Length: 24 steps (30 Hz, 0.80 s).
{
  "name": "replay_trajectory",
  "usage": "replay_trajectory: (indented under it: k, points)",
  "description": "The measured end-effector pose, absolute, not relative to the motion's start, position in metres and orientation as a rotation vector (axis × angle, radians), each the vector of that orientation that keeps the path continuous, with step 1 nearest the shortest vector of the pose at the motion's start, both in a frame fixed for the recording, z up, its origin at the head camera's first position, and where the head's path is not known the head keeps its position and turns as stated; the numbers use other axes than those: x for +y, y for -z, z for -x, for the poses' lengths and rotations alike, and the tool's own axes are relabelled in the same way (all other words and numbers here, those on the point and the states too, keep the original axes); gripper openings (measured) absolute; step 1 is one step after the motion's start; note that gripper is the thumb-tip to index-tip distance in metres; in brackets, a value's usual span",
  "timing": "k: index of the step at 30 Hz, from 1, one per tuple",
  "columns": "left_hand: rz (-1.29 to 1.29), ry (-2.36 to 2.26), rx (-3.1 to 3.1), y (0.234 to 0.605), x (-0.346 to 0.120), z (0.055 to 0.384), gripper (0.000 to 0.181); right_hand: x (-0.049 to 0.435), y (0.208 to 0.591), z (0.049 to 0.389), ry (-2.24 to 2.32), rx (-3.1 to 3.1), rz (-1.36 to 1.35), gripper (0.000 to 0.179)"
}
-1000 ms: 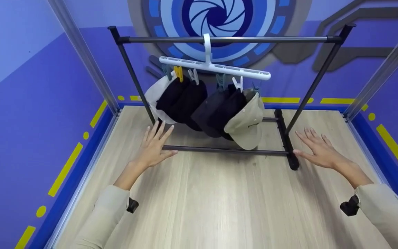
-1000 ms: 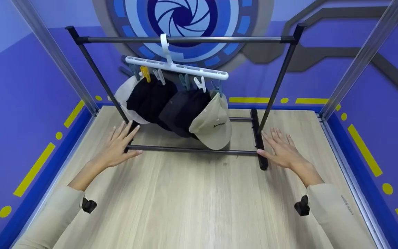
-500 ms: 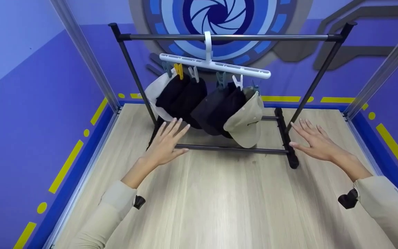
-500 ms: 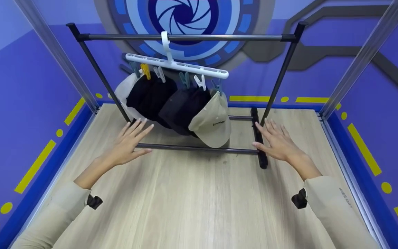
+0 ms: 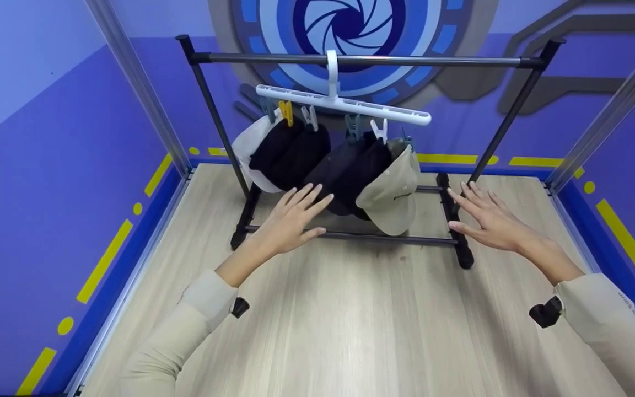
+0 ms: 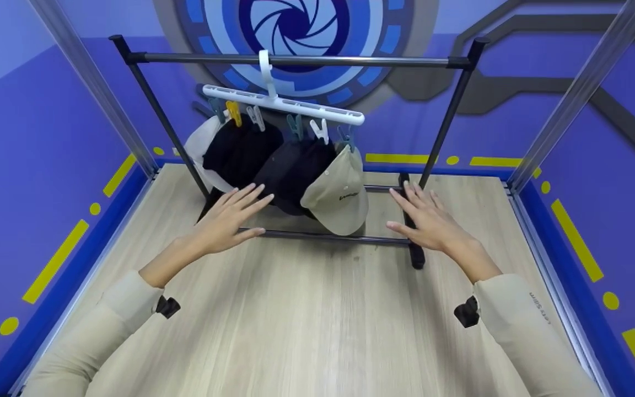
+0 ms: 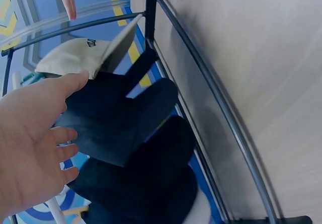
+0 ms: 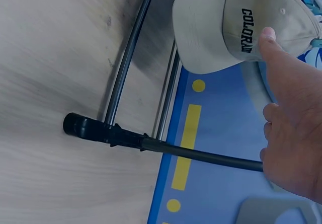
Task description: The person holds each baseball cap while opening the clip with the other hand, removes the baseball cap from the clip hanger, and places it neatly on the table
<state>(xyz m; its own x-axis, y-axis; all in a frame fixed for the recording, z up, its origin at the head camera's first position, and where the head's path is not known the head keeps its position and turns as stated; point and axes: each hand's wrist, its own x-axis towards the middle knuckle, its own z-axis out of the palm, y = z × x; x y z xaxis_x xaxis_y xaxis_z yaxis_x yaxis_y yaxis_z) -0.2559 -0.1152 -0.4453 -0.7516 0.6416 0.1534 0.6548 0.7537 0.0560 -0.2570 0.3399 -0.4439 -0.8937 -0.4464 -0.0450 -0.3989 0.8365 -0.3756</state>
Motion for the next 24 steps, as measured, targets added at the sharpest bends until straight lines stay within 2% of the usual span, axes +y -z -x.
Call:
replay_trajectory:
  k: [13, 24]
  points:
    - [1.095, 0.244, -2.664, 0.424, -0.069, 0.268, 0.057, 0.323, 0.432, 0.266, 0.631, 2.882, 0.751, 0.072]
    - [1.004, 0.392, -2.588, 0.42, -0.006, 0.288, 0.06, 0.303, 0.391, 0.3, 0.995, 2.816, 0.757, 0.062]
